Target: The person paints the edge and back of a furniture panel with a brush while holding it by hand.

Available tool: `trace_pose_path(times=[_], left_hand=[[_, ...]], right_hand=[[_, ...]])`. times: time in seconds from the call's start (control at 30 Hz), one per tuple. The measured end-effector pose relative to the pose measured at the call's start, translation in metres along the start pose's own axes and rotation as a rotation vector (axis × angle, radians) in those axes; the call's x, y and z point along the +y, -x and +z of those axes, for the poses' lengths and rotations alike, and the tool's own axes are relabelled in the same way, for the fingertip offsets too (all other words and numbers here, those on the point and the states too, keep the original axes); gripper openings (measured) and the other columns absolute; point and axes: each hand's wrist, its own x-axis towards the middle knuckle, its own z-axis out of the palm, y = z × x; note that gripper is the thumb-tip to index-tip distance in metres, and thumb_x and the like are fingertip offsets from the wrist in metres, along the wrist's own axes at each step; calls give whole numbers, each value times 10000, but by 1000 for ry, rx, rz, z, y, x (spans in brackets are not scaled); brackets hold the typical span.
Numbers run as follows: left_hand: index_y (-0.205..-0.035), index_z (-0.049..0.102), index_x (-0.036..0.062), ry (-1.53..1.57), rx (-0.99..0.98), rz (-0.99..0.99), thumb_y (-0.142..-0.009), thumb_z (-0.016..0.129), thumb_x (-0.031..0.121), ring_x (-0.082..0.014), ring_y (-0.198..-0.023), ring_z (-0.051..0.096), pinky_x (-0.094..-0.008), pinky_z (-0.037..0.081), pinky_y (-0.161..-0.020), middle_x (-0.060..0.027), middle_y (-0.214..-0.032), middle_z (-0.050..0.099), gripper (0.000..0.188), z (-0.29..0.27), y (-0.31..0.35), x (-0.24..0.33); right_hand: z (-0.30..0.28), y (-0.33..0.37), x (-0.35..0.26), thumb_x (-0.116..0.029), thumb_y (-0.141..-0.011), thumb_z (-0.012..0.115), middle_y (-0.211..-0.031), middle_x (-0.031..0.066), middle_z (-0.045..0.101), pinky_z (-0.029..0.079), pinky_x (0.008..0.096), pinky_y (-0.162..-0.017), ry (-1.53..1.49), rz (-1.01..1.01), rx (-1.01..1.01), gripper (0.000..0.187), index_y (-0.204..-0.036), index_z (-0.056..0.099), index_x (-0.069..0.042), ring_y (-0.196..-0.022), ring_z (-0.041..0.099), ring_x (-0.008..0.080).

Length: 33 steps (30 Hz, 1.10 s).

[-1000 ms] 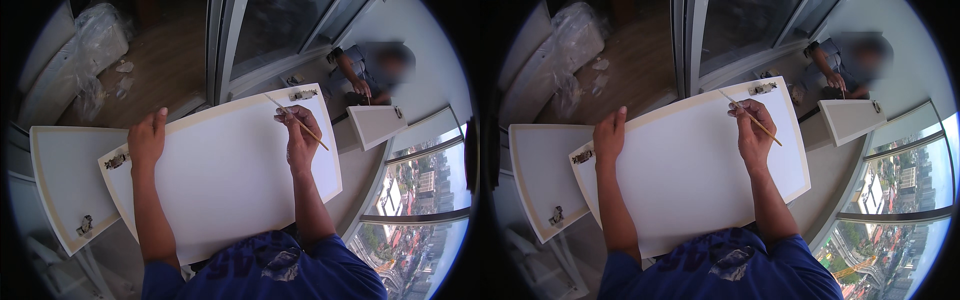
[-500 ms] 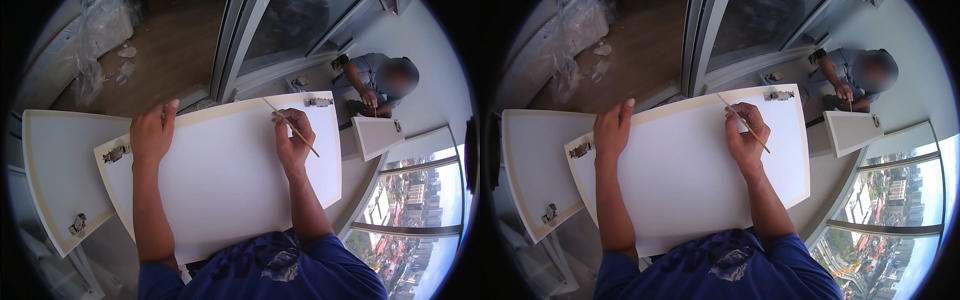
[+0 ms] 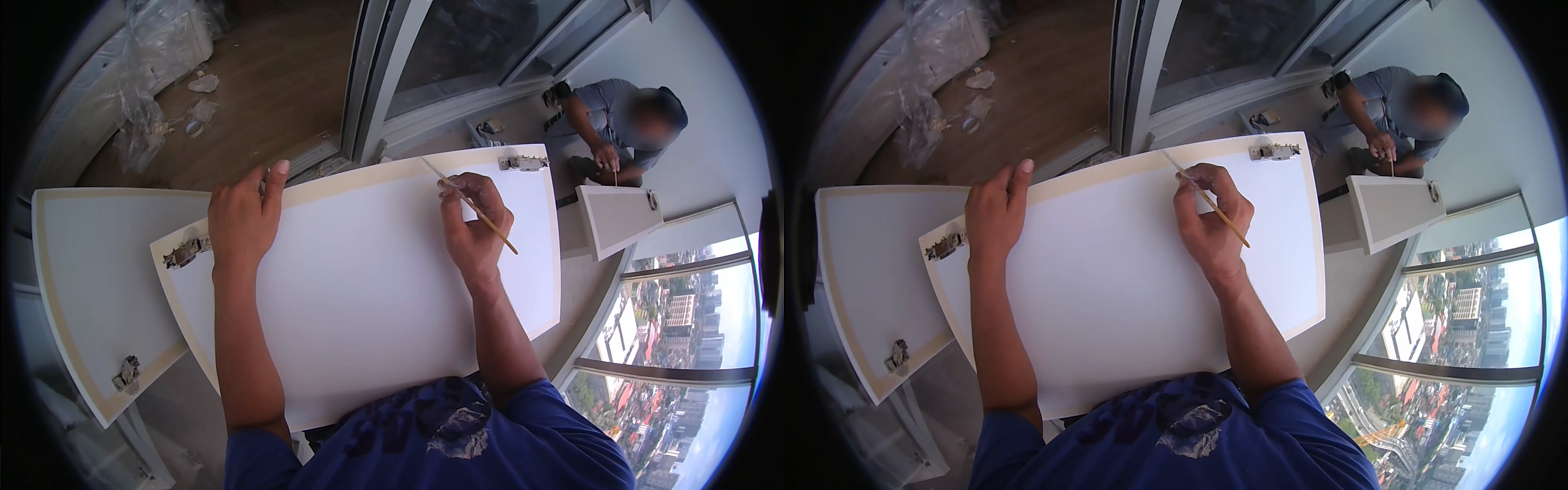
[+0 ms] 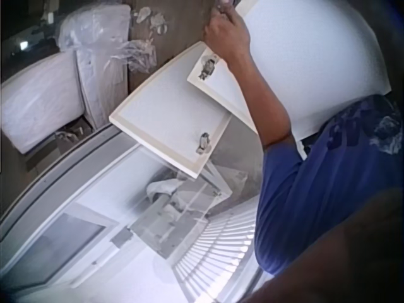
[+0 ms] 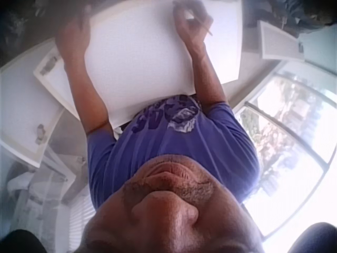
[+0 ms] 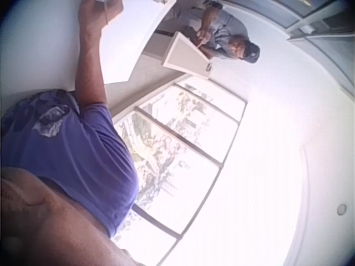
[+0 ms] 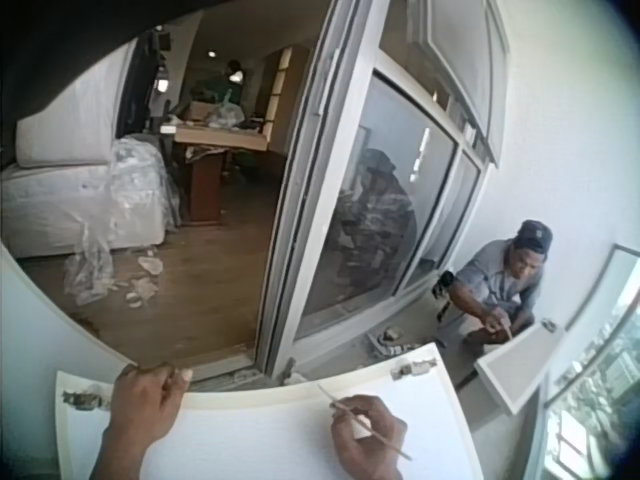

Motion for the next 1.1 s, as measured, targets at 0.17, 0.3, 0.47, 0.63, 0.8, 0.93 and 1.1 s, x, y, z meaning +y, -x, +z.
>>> trace_pose_path(times=[0.17, 0.3, 0.47, 0.63, 0.8, 0.93, 1.1], left_hand=[[-939, 761, 24, -11, -24, -20, -1103, 499, 612, -432, -770, 651, -532, 538, -782, -188, -688, 687, 664, 1, -1, 0], [-956, 765, 25, -6, -30, -20, -1102, 494, 620, -429, -793, 655, -532, 539, -784, -185, -708, 698, 670, 0, -1, 0], [-965, 763, 22, -4, -19, -29, -1100, 495, 621, -427, -811, 657, -532, 539, -786, -188, -736, 709, 670, 0, 0, 4], [-970, 759, 15, -14, -12, -10, -1102, 489, 621, -423, -805, 658, -536, 538, -786, -186, -730, 700, 676, 0, -1, 1], [-963, 757, 14, -13, -19, -16, -1099, 487, 633, -418, -786, 661, -540, 538, -770, -186, -726, 696, 689, 0, -1, 1], [-951, 756, 13, -9, 2, 3, -1095, 493, 638, -418, -781, 662, -540, 538, -763, -190, -731, 699, 694, 1, 0, -2], [-946, 754, 11, -5, 2, -2, -1096, 495, 632, -429, -774, 666, -543, 535, -765, -201, -730, 696, 690, 0, 0, 2]], right_hand=[[-2, -1, 2, -17, -930, 711, -956, 134, 809, 619, 339, -906, 89, -9, 27, 121, -1048, 695, 4, -943, 805, 221], [-7, -3, 4, -18, -923, 714, -968, 135, 811, 627, 350, -902, 116, -14, 58, 128, -1049, 693, -2, -946, 810, 238], [-2, 0, -2, -19, -923, 715, -972, 134, 808, 623, 342, -884, 137, -26, 26, 136, -1055, 688, -9, -947, 812, 240], [7, 2, -11, -14, -910, 733, -974, 141, 802, 621, 344, -867, 114, -38, -17, 135, -1038, 691, -10, -930, 812, 254], [2, -3, -6, -14, -913, 731, -968, 145, 802, 628, 344, -855, 173, -80, 25, 126, -1032, 692, -12, -925, 815, 260], [-6, -6, 1, -20, -921, 720, -968, 144, 805, 633, 346, -844, 192, -56, 61, 114, -1030, 690, -13, -925, 818, 263], [-2, -4, 0, -12, -907, 730, -964, 141, 802, 633, 349, -830, 200, -62, 48, 125, -1026, 692, -19, -907, 814, 268]])
